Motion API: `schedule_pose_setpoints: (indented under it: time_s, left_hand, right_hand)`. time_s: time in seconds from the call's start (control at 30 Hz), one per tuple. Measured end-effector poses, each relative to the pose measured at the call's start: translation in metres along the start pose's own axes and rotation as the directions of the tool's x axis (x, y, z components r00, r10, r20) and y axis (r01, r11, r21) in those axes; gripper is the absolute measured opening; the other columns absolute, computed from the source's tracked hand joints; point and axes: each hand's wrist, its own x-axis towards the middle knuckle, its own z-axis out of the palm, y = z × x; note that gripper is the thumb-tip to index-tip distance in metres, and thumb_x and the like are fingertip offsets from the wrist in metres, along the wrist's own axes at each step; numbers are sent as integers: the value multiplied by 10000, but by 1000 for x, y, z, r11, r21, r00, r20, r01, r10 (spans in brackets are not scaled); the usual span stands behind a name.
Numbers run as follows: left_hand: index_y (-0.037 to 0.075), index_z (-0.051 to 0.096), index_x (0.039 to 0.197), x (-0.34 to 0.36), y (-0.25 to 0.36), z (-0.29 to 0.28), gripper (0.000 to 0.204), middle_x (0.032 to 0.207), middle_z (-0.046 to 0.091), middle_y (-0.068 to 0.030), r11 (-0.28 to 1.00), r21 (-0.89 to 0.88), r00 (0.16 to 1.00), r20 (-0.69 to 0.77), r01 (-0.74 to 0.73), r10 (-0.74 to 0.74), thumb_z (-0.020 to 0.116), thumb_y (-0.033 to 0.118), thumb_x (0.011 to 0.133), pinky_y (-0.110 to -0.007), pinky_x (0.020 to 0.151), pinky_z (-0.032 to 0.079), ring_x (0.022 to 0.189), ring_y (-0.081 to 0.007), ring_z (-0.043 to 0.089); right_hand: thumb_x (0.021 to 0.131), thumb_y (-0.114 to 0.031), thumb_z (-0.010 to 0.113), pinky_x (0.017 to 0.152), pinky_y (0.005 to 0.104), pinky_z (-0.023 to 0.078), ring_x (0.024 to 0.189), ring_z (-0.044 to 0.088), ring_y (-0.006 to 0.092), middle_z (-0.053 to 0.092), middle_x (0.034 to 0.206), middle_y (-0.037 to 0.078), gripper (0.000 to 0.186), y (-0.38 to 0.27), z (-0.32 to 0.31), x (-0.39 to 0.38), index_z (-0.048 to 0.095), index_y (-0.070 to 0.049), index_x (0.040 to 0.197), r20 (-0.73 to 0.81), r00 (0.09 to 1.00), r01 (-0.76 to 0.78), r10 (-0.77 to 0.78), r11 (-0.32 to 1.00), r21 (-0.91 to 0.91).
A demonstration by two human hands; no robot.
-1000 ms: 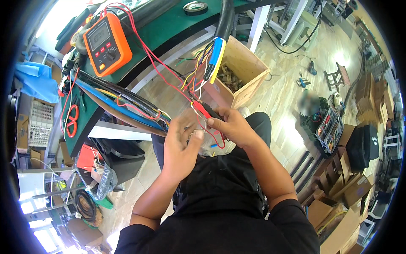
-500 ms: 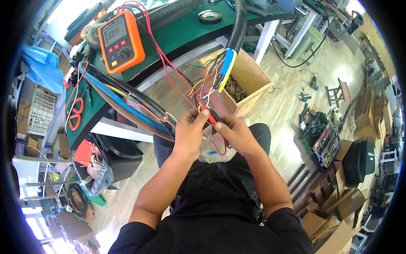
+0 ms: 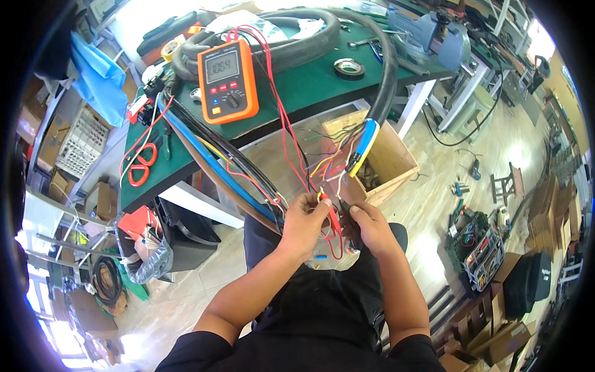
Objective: The person touches a red testing probe to various wires in a large cable harness while observing a digital multimeter. They move the probe from wire to wire by hand and occasionally interact with the multimeter buttons.
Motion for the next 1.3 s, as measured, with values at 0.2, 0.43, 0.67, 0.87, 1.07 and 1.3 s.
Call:
schedule_pose_setpoints:
  time_s: [0.2,0.43,0.67,0.87,1.07,1.3]
  left_hand:
    - [-11,544,995,-6,9,0,179,870,613,-61,998,-55,999,21,43,-42,637,107,897,-260,650,496,739,-113,596]
    - [-12,535,981,-4,4,-2,171,865,604,-74,997,-45,997,54,57,-54,634,91,887,-291,677,532,739,-132,608]
    - [-17,568,978,-3,-1,-1,166,826,618,-50,997,-67,999,35,31,-29,641,105,891,-231,583,451,698,-83,573]
    - [-25,566,982,-3,-3,-1,187,840,621,-57,997,-69,1000,17,22,-21,648,115,889,-235,602,458,709,-91,574]
    - [-22,565,983,-3,-1,0,181,841,623,-62,996,-77,999,11,37,-36,643,113,890,-233,590,448,696,-88,564]
    - [-18,562,979,-3,0,0,178,820,622,-59,996,-81,999,14,30,-29,644,112,890,-232,574,440,676,-86,560]
  right_hand:
    - [983,-266,507,614,264,495,653,600,126,632,786,69,309,-12,7,0,599,20,1055,80,996,47,-39,993,-105]
    - [977,-211,519,573,250,472,606,591,108,621,731,41,238,-14,8,8,606,7,1021,37,999,5,-4,1000,-12]
    - [954,-149,518,562,241,466,587,584,111,620,733,43,164,-19,19,15,597,-10,993,2,998,64,-64,997,-42]
    - [942,-138,529,556,239,456,593,578,100,615,719,34,139,-20,20,18,594,-17,958,-8,998,62,-62,997,-38]
    - [937,-136,534,542,238,447,576,567,95,617,705,31,132,-19,19,19,597,-20,930,-17,998,60,-61,997,-38]
    - [937,-132,538,537,238,448,572,565,96,621,708,35,129,-20,19,18,600,-20,925,0,997,74,-74,997,-19]
